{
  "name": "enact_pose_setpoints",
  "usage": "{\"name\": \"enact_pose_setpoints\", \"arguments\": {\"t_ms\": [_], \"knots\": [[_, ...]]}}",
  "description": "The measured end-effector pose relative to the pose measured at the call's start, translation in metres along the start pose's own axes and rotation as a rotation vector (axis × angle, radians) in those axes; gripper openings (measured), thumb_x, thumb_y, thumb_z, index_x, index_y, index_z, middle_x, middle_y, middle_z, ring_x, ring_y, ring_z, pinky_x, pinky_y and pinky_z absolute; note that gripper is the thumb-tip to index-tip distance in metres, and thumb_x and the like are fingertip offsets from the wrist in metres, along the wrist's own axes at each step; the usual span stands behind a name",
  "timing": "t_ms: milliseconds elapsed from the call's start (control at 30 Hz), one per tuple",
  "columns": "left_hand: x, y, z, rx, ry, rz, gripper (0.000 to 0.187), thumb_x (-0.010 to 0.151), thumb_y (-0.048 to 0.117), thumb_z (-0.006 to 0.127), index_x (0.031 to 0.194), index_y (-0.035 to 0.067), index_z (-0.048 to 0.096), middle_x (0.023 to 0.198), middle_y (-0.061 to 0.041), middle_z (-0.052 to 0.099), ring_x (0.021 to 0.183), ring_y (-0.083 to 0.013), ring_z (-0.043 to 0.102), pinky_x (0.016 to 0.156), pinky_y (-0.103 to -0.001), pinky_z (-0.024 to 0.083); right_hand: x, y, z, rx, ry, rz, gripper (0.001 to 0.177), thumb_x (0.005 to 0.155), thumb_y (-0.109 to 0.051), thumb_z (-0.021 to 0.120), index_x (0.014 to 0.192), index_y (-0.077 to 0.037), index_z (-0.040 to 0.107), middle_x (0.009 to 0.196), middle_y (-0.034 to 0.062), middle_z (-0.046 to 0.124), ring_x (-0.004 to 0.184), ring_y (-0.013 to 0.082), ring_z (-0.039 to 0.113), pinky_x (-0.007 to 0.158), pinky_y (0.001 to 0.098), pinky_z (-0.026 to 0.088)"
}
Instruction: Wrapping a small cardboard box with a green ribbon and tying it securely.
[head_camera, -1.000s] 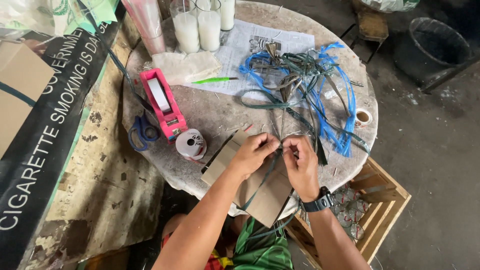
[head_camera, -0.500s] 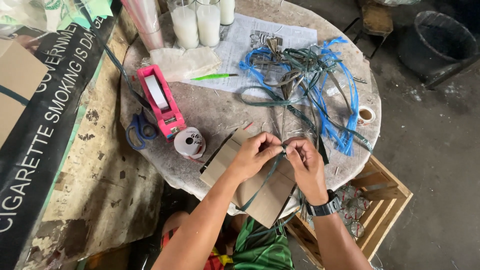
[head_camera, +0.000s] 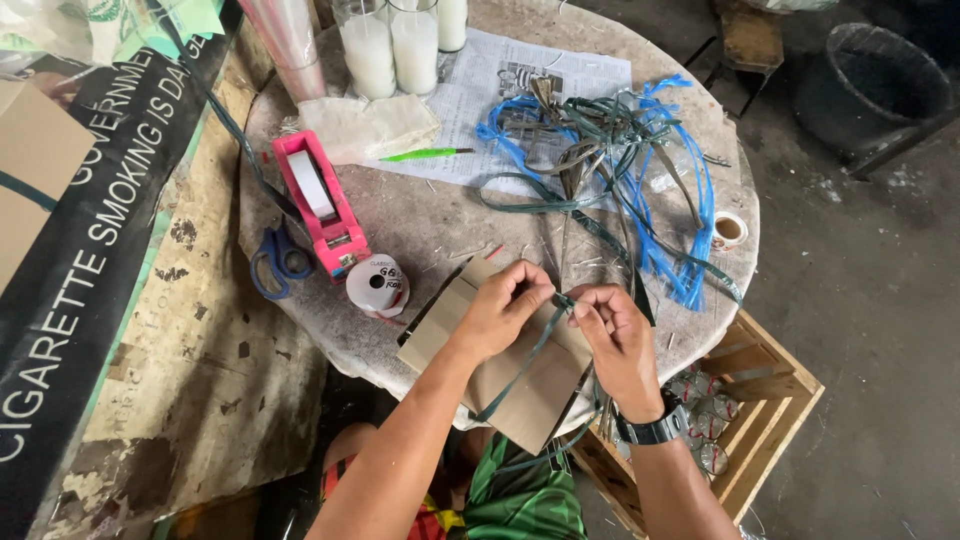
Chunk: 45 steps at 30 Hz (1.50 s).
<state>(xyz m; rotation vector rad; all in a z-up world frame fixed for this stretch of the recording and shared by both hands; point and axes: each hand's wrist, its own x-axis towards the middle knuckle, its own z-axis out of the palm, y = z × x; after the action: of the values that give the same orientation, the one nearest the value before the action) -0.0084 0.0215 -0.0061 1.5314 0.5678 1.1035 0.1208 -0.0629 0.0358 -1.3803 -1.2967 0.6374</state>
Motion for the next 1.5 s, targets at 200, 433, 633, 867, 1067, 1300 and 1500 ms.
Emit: {"name": "enact_pose_setpoints", "arguments": {"t_ms": [200,433,633,867,1067,1300,1500], "knots": [[-0.006,0.0,0.004,-0.173,0.065,-0.06,0.011,0.086,0.011,0.052,0.077,0.004,0.054,0.058,-0.006,0.051,0.046,-0.0125,0.051,0.042,-0.022,0.041,-0.004,-0.008,0.0,-0.01,-0.009,-0.09,0.01,0.084,-0.008,0.051,0.076,-0.002,0.053,0.084,0.0147,0.06,0.057,0.0121,0.048,0.05,0.0236,0.039],[-0.004,-0.007,0.006,0.079,0.141,0.034,0.013,0.084,0.017,0.056,0.079,0.005,0.053,0.056,-0.009,0.05,0.054,-0.0173,0.049,0.052,-0.03,0.041,-0.011,-0.014,0.002,-0.094,-0.073,-0.097,0.012,0.085,-0.01,0.046,0.078,-0.003,0.053,0.085,0.0163,0.057,0.056,0.0165,0.047,0.05,0.0268,0.038],[-0.005,-0.002,0.013,0.263,0.141,-0.032,0.017,0.082,0.023,0.058,0.08,0.007,0.053,0.059,-0.011,0.052,0.056,-0.0253,0.052,0.055,-0.035,0.043,-0.018,-0.012,0.001,-0.116,-0.108,-0.045,0.014,0.087,-0.01,0.042,0.078,-0.006,0.052,0.082,0.0115,0.054,0.056,0.0167,0.045,0.05,0.0273,0.037],[-0.005,0.005,0.014,0.338,0.032,-0.014,0.019,0.083,0.023,0.054,0.078,0.007,0.045,0.07,-0.004,0.057,0.06,-0.014,0.055,0.055,-0.028,0.045,-0.029,-0.014,0.003,-0.27,-0.138,-0.122,0.013,0.084,-0.015,0.045,0.074,-0.008,0.047,0.082,0.0038,0.052,0.061,0.0098,0.045,0.051,0.021,0.037],[0.0,-0.005,0.012,0.308,0.003,0.039,0.017,0.081,0.02,0.057,0.077,0.007,0.047,0.071,-0.005,0.057,0.061,-0.0137,0.055,0.056,-0.024,0.047,-0.027,-0.009,-0.003,-0.302,-0.149,-0.116,0.01,0.084,-0.015,0.045,0.075,-0.011,0.046,0.081,0.0024,0.052,0.055,0.0074,0.043,0.047,0.019,0.036],[-0.005,0.03,-0.003,0.325,0.249,0.073,0.009,0.081,0.018,0.057,0.088,0.013,0.053,0.077,-0.008,0.056,0.063,-0.0223,0.06,0.053,-0.03,0.049,-0.009,-0.045,-0.027,-0.03,-0.111,0.082,0.02,0.08,0.006,0.043,0.098,0.001,0.049,0.075,0.0132,0.054,0.056,0.0146,0.046,0.052,0.0253,0.039],[-0.024,0.066,-0.002,0.509,0.116,0.158,0.016,0.076,0.026,0.06,0.086,0.014,0.057,0.069,-0.004,0.057,0.059,-0.0206,0.06,0.05,-0.03,0.048,-0.007,-0.057,-0.02,0.109,-0.129,0.058,0.017,0.08,0.007,0.044,0.095,0.002,0.05,0.073,0.0138,0.056,0.054,0.0107,0.043,0.049,0.0207,0.035]]}}
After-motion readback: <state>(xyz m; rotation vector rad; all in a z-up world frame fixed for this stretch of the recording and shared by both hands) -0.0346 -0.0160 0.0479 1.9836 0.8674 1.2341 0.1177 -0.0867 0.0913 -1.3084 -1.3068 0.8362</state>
